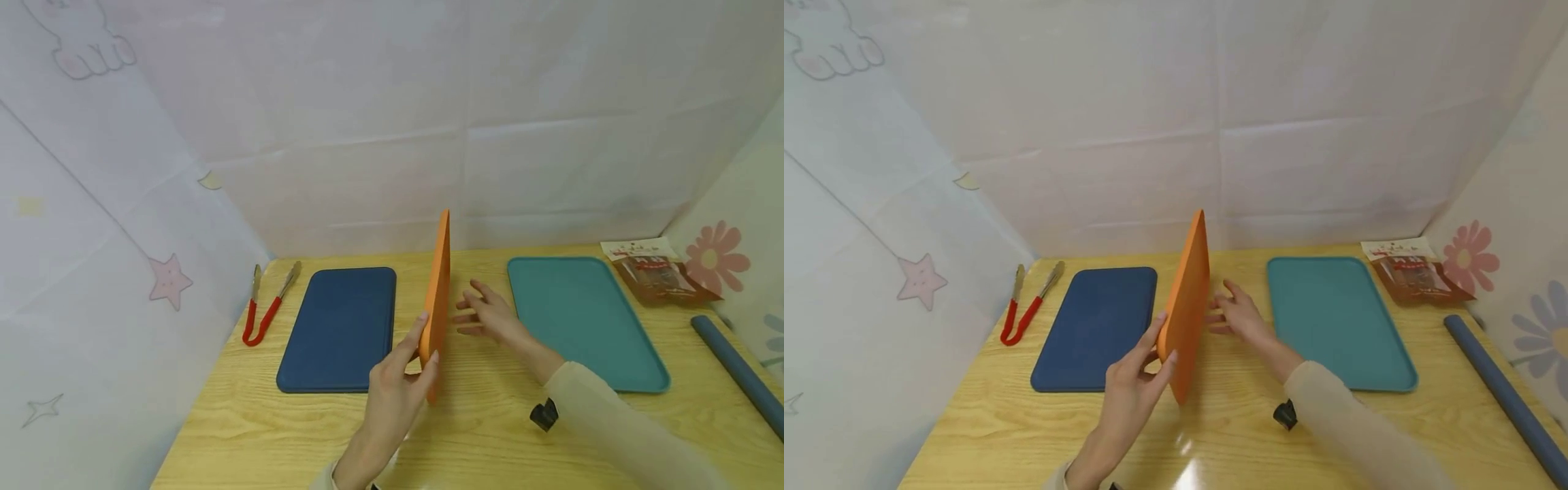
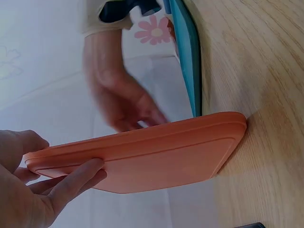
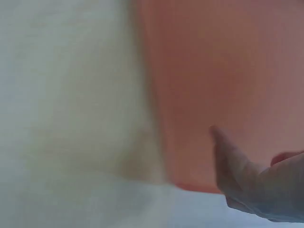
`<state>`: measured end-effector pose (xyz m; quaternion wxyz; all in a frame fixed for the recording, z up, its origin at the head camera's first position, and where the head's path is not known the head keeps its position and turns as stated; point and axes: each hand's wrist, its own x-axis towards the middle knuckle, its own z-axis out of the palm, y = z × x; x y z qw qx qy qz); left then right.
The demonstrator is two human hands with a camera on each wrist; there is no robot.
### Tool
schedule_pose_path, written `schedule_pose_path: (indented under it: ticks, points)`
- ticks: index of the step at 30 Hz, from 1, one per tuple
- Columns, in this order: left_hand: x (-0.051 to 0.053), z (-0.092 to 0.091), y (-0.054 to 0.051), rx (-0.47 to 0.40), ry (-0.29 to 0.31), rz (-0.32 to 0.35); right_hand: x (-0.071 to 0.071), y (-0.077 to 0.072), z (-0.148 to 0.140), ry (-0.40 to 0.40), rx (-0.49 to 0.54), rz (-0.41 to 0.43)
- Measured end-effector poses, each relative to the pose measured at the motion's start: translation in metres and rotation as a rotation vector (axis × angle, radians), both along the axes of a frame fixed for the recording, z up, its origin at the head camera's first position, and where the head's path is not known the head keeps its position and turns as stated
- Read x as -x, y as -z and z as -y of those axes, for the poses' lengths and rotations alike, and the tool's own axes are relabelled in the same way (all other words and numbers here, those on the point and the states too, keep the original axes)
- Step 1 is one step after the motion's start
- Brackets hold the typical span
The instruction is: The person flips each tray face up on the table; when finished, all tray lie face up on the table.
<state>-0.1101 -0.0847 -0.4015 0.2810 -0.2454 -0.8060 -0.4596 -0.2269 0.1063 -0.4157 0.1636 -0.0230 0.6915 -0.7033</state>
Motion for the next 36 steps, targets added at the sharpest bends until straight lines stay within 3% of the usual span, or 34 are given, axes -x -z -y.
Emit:
schedule_pose_path:
  ticks: [3, 6, 11, 14, 17, 21, 25, 28, 32, 36]
  points:
    - [0.000, 0.004, 0.001, -0.050, -0.017, 0.012, -0.005, 0.034, -0.002, -0.001, -0.122, 0.068]
    - [0.001, 0.008, 0.000, -0.135, -0.013, 0.076, -0.009, 0.047, -0.003, -0.016, -0.175, 0.077]
    - [-0.001, 0.019, -0.009, -0.348, 0.005, 0.337, -0.012, 0.050, -0.001, -0.043, -0.175, 0.038]
    - [-0.002, 0.023, -0.012, -0.455, 0.017, 0.450, -0.012, 0.050, -0.003, -0.026, -0.159, 0.056]
    - [-0.004, 0.026, -0.011, -0.499, 0.046, 0.488, -0.012, 0.053, -0.007, -0.018, -0.166, 0.069]
    - [-0.002, 0.030, -0.008, -0.533, 0.125, 0.480, -0.010, 0.054, -0.017, -0.037, -0.183, 0.068]
    - [0.007, 0.037, -0.007, -0.601, 0.214, 0.483, -0.005, 0.048, -0.030, -0.089, -0.183, 0.062]
    - [0.017, 0.045, -0.008, -0.668, 0.257, 0.545, -0.002, 0.043, -0.041, -0.131, -0.161, 0.084]
    - [0.035, 0.056, -0.008, -0.740, 0.269, 0.707, 0.000, 0.038, -0.054, -0.171, -0.144, 0.115]
    - [0.057, 0.067, -0.005, -0.712, 0.267, 0.869, 0.004, 0.033, -0.064, -0.189, -0.176, 0.110]
